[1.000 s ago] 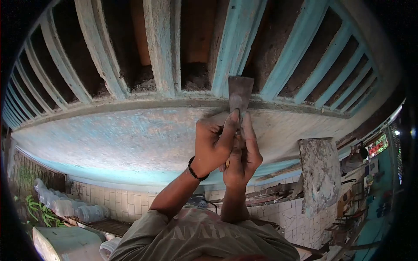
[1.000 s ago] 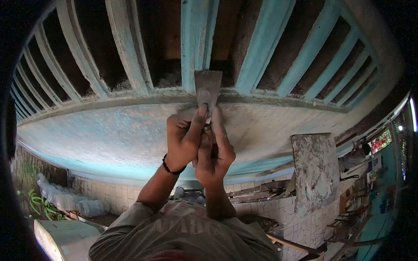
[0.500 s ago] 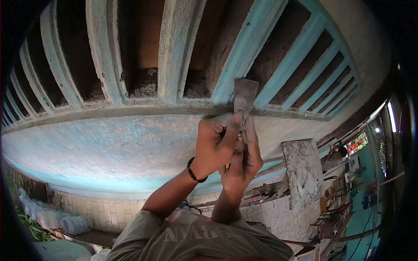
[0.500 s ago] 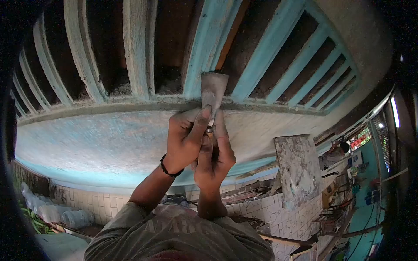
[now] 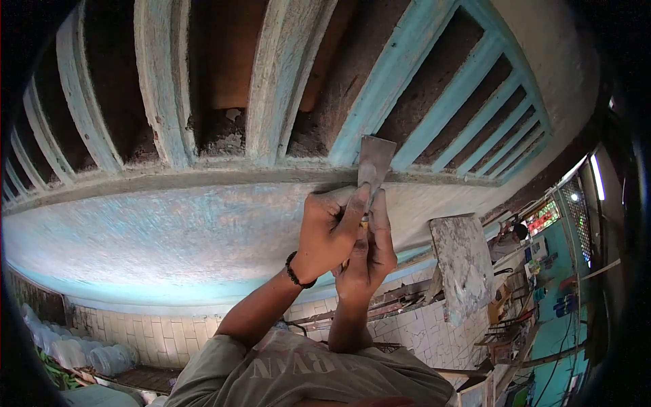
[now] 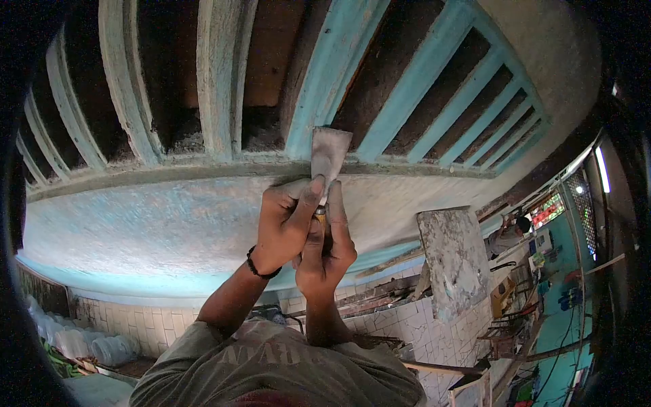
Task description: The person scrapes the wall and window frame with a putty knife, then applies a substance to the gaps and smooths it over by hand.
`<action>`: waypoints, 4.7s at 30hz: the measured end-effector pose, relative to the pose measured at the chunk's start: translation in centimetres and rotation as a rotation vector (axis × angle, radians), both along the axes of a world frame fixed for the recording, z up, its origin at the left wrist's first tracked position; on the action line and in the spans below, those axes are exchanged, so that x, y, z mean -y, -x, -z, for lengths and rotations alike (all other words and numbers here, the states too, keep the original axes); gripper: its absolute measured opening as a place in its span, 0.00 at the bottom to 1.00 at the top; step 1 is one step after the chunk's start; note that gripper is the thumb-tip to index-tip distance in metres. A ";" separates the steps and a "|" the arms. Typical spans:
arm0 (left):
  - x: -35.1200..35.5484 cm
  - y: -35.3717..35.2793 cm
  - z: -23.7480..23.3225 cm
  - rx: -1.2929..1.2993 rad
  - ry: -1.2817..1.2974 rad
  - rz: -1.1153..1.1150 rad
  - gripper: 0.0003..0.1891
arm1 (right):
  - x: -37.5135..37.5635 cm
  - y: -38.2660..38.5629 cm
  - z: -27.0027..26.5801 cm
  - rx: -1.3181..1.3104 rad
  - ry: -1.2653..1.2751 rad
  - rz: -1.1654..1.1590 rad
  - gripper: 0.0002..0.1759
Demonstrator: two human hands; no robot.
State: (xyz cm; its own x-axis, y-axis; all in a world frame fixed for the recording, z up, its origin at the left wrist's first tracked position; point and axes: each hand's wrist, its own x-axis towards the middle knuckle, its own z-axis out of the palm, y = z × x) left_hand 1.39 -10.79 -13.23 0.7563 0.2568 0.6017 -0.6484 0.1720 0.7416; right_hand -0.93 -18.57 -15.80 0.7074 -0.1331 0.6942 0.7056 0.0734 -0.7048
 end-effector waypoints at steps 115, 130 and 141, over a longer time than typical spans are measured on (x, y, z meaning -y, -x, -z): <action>-2.0 0.4 -2.6 -0.003 -0.207 -0.103 0.20 | -0.7 -0.6 -2.1 0.086 -0.106 -0.206 0.35; -1.7 0.3 0.5 0.090 -0.168 -0.053 0.16 | -1.1 0.6 0.1 0.015 -0.117 -0.129 0.36; -2.2 0.4 0.0 -0.006 -0.147 0.008 0.17 | -1.9 0.9 -0.7 0.036 -0.019 0.037 0.34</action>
